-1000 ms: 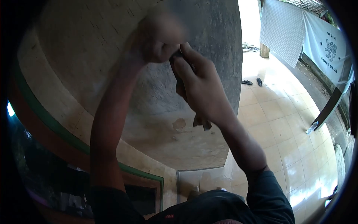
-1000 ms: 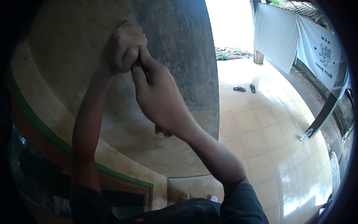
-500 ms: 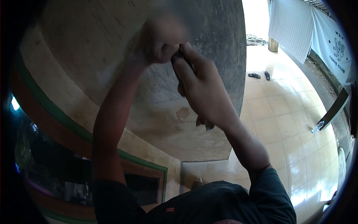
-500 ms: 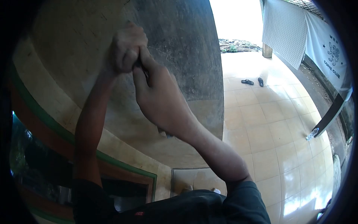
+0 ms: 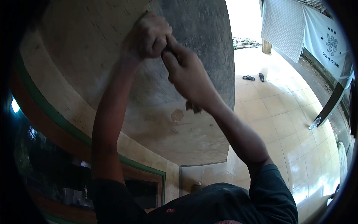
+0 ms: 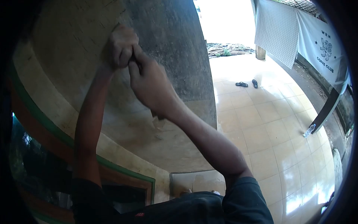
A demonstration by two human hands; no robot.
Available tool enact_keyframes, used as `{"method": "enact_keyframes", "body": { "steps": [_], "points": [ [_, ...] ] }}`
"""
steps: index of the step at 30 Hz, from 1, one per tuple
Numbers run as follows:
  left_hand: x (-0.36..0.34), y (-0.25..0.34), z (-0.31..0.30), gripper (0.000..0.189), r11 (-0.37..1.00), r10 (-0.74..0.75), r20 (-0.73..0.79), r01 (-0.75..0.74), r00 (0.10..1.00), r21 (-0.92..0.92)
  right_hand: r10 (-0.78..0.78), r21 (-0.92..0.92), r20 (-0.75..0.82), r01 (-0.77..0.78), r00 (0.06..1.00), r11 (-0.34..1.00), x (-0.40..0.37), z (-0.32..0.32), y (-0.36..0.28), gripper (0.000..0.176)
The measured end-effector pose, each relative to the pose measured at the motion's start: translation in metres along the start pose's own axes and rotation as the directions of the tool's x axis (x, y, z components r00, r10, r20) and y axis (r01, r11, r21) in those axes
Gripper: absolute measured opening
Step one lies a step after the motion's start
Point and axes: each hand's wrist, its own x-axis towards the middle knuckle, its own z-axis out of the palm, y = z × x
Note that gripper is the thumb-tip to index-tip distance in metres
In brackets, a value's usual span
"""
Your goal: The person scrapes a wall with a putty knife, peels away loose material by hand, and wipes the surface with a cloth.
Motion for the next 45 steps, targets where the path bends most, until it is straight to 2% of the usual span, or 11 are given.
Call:
{"method": "enact_keyframes", "body": {
  "steps": [8, 10, 13, 15, 22, 25, 29, 33, 36, 38, 45],
  "points": [
    [-0.012, 0.073, 0.017, 0.026, 0.954, -0.255, -0.221, 0.283, 0.941, 0.103, 0.243, 0.414, 0.066, -0.248, 0.968, 0.876, -0.051, -0.014, 0.009, 0.036],
    [-0.033, 0.144, 0.027, 0.037, 0.747, -0.665, -0.296, 0.605, 0.686, -0.277, 0.351, 0.437, 0.07, -0.345, 0.934, 0.831, -0.089, -0.016, 0.016, 0.031],
    [-0.055, 0.258, 0.064, 0.074, 0.05, -0.987, 0.043, 0.54, 0.158, -0.84, 0.454, 0.392, -0.002, -0.417, 0.891, 0.82, -0.137, 0.0, 0.038, 0.031],
    [-0.048, 0.301, 0.062, 0.082, -0.155, -0.961, 0.24, 0.449, 0.139, -0.88, 0.398, 0.19, -0.066, -0.38, 0.915, 0.905, -0.158, 0.012, 0.053, 0.035],
    [-0.045, 0.34, 0.056, 0.074, -0.268, -0.958, 0.229, 0.248, -0.175, -0.931, 0.131, -0.066, 0.007, -0.131, 0.991, 0.989, -0.186, 0.029, 0.053, 0.052],
    [-0.052, 0.325, 0.057, 0.066, -0.118, -0.939, 0.038, 0.216, -0.341, -0.969, 0.444, -0.339, 0.384, -0.324, 0.81, 0.883, -0.167, 0.007, 0.023, 0.06],
    [-0.076, 0.332, 0.039, 0.067, -0.291, -0.945, 0.223, 0.306, -0.238, -0.906, 0.32, -0.192, 0.365, -0.265, 0.875, 0.945, -0.138, -0.03, -0.009, 0.061],
    [-0.083, 0.347, 0.055, 0.026, -0.263, -0.962, 0.236, 0.221, -0.139, -0.939, 0.039, -0.072, 0.303, -0.018, 0.952, 0.997, -0.087, -0.023, -0.012, 0.048],
    [-0.067, 0.339, 0.048, 0.016, -0.15, -0.984, 0.14, 0.09, -0.11, -0.985, -0.405, 0.068, 0.309, 0.405, 0.861, 0.912, -0.039, 0.007, -0.004, 0.038],
    [-0.067, 0.324, 0.041, 0.03, -0.091, -0.993, 0.102, 0.158, 0.061, -0.983, -0.635, 0.045, 0.518, 0.723, 0.573, 0.69, -0.015, 0.027, 0.002, 0.03],
    [-0.074, 0.236, 0.022, 0.038, -0.083, -0.992, 0.092, 0.094, 0.087, -0.992, -0.14, -0.266, 0.934, 0.9, 0.33, 0.345, 0.04, 0.04, -0.002, 0.023]
  ]
}}
